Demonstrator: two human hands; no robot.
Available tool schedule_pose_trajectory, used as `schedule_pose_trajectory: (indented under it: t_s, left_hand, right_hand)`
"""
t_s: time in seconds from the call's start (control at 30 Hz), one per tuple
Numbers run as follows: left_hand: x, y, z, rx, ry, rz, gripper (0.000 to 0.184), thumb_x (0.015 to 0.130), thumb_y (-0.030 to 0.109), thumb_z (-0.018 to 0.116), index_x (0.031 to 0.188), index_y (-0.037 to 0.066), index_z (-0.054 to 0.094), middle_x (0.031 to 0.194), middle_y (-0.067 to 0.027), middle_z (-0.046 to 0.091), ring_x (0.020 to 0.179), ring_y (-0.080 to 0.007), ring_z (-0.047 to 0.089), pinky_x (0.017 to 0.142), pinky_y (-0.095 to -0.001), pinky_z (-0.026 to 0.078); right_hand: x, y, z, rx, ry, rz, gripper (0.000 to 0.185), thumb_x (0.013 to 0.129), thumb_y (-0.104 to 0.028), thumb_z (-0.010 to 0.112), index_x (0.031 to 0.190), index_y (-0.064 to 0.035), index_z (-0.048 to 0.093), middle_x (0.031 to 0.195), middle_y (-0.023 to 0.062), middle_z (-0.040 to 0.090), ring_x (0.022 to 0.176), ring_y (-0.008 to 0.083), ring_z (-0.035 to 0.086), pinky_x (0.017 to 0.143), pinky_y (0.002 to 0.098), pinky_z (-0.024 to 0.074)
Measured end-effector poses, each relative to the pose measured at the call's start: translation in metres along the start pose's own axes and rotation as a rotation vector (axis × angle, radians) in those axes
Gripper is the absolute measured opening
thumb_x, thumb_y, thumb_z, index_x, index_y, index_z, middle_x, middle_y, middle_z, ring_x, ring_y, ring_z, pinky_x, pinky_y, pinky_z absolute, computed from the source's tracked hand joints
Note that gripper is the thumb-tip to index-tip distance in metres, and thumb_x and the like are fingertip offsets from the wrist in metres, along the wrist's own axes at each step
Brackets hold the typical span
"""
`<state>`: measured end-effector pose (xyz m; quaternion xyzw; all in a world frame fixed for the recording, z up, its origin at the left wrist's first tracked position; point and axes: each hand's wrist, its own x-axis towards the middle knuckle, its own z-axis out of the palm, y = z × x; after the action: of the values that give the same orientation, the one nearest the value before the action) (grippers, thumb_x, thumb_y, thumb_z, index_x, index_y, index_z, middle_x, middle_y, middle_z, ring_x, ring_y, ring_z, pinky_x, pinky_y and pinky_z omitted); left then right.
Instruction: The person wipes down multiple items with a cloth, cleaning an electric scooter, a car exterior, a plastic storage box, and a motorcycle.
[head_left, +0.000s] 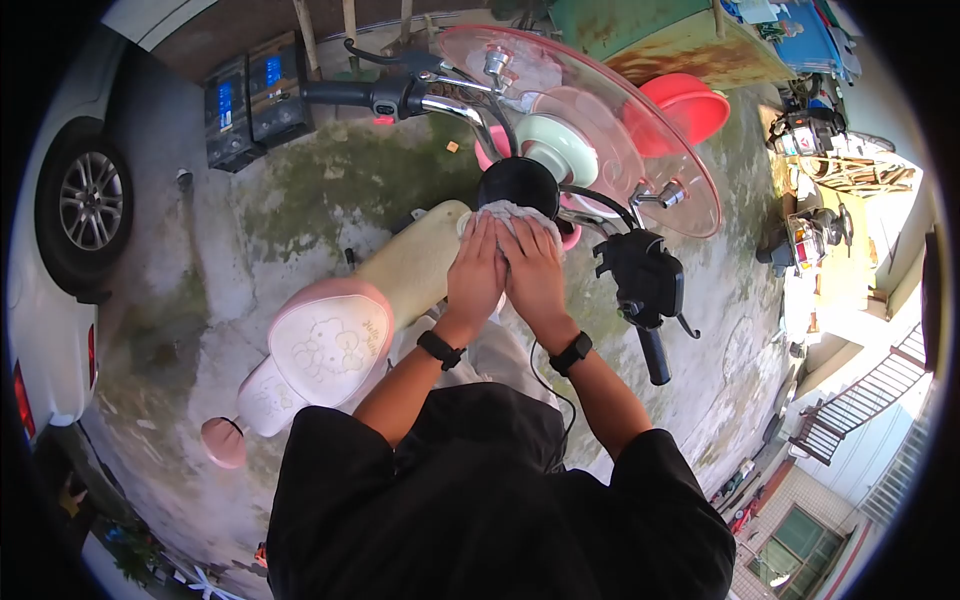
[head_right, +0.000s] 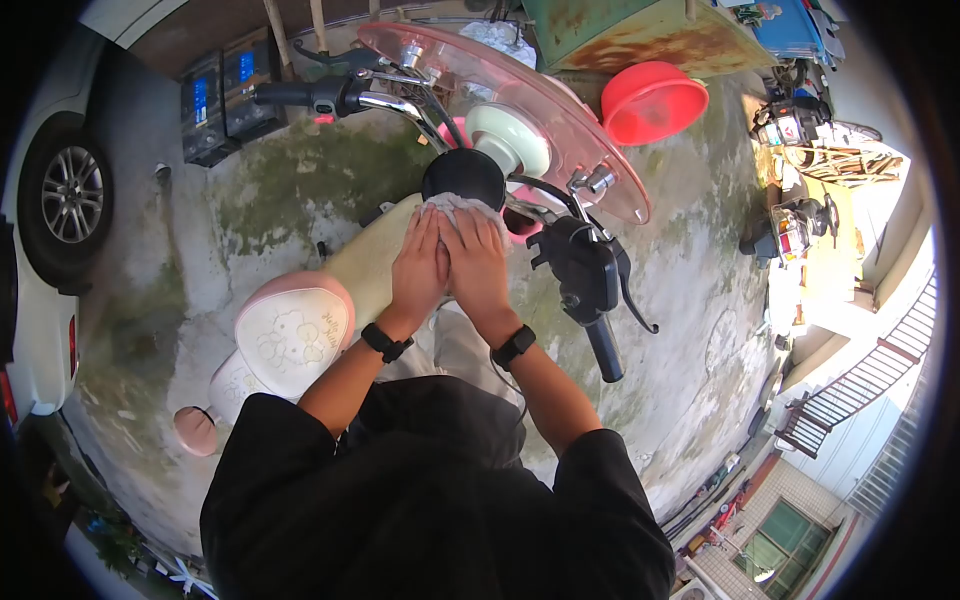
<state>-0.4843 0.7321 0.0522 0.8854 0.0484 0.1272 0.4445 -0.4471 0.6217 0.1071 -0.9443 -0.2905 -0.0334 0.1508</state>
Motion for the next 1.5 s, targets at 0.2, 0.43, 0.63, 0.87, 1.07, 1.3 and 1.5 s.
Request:
schedule_pose_trajectory:
  t_s: [0.2, 0.43, 0.63, 0.87, 1.07, 1.3, 1.5]
  left_hand:
    - [0.042, -0.007, 0.008, 0.033, 0.066, 0.03, 0.052, 0.093, 0.008, 0.052, 0.143, -0.006, 0.047, 0.151, -0.022, 0.046, 0.141, -0.0401, 0.042, 0.112, -0.0435, 0.042]
    - [0.073, 0.0, 0.019, 0.128, 0.012, 0.262, 0.053, 0.086, 0.01, 0.058, 0.137, -0.004, 0.053, 0.147, -0.0196, 0.051, 0.14, -0.0358, 0.045, 0.11, -0.0391, 0.045]
    - [0.022, 0.002, 0.005, -0.023, -0.079, 0.206, 0.047, 0.088, 0.012, 0.057, 0.133, -0.001, 0.057, 0.142, -0.0171, 0.057, 0.136, -0.0327, 0.05, 0.107, -0.0387, 0.047]
    - [-0.038, 0.032, -0.053, -0.378, -0.388, -0.122, 0.043, 0.09, 0.013, 0.061, 0.13, -0.002, 0.058, 0.134, -0.0187, 0.059, 0.122, -0.0364, 0.059, 0.102, -0.0412, 0.049]
    - [-0.011, 0.13, -0.127, -0.623, -0.141, 0.398, 0.055, 0.084, 0.011, 0.07, 0.135, -0.003, 0.055, 0.14, -0.0214, 0.055, 0.126, -0.0407, 0.056, 0.105, -0.0443, 0.047]
    - [0.036, 0.197, -0.085, -0.623, -0.062, 0.711, 0.058, 0.091, 0.019, 0.063, 0.142, -0.003, 0.048, 0.15, -0.0268, 0.042, 0.138, -0.0492, 0.042, 0.112, -0.0529, 0.038]
    - [0.032, 0.193, -0.066, -0.574, -0.13, 0.587, 0.057, 0.094, 0.015, 0.056, 0.145, -0.006, 0.043, 0.155, -0.0291, 0.035, 0.143, -0.0498, 0.033, 0.117, -0.0543, 0.029]
  right_hand:
    - [0.04, 0.015, 0.001, 0.13, 0.034, -0.02, 0.05, 0.084, -0.004, 0.06, 0.134, -0.0036, 0.059, 0.132, 0.0165, 0.06, 0.128, 0.0371, 0.051, 0.11, 0.0471, 0.039]
    - [0.035, 0.026, -0.006, -0.007, 0.159, 0.101, 0.053, 0.085, -0.005, 0.061, 0.138, -0.0041, 0.055, 0.134, 0.0172, 0.059, 0.13, 0.037, 0.05, 0.111, 0.0475, 0.0392]
    - [-0.007, 0.0, -0.015, 0.069, -0.05, 0.274, 0.06, 0.081, -0.008, 0.066, 0.14, -0.0067, 0.054, 0.13, 0.0176, 0.062, 0.124, 0.0372, 0.056, 0.101, 0.0438, 0.049]
    - [-0.075, -0.023, -0.044, 0.405, -0.244, 0.271, 0.077, 0.074, -0.003, 0.066, 0.147, -0.0077, 0.044, 0.125, 0.0206, 0.063, 0.116, 0.0406, 0.059, 0.092, 0.0462, 0.0528]
    - [-0.075, -0.055, -0.167, 0.314, 0.226, -0.056, 0.078, 0.072, 0.002, 0.071, 0.144, -0.0115, 0.048, 0.127, 0.0188, 0.061, 0.121, 0.0427, 0.059, 0.098, 0.048, 0.0523]
    - [-0.051, -0.031, -0.211, 0.068, 0.696, 0.031, 0.068, 0.079, -0.011, 0.074, 0.142, -0.0083, 0.05, 0.141, 0.0248, 0.051, 0.126, 0.0458, 0.056, 0.107, 0.0529, 0.0448]
    - [-0.039, -0.011, -0.22, 0.503, 0.44, 0.274, 0.076, 0.068, -0.001, 0.073, 0.141, -0.0061, 0.053, 0.135, 0.0179, 0.059, 0.12, 0.0381, 0.059, 0.104, 0.0407, 0.0467]
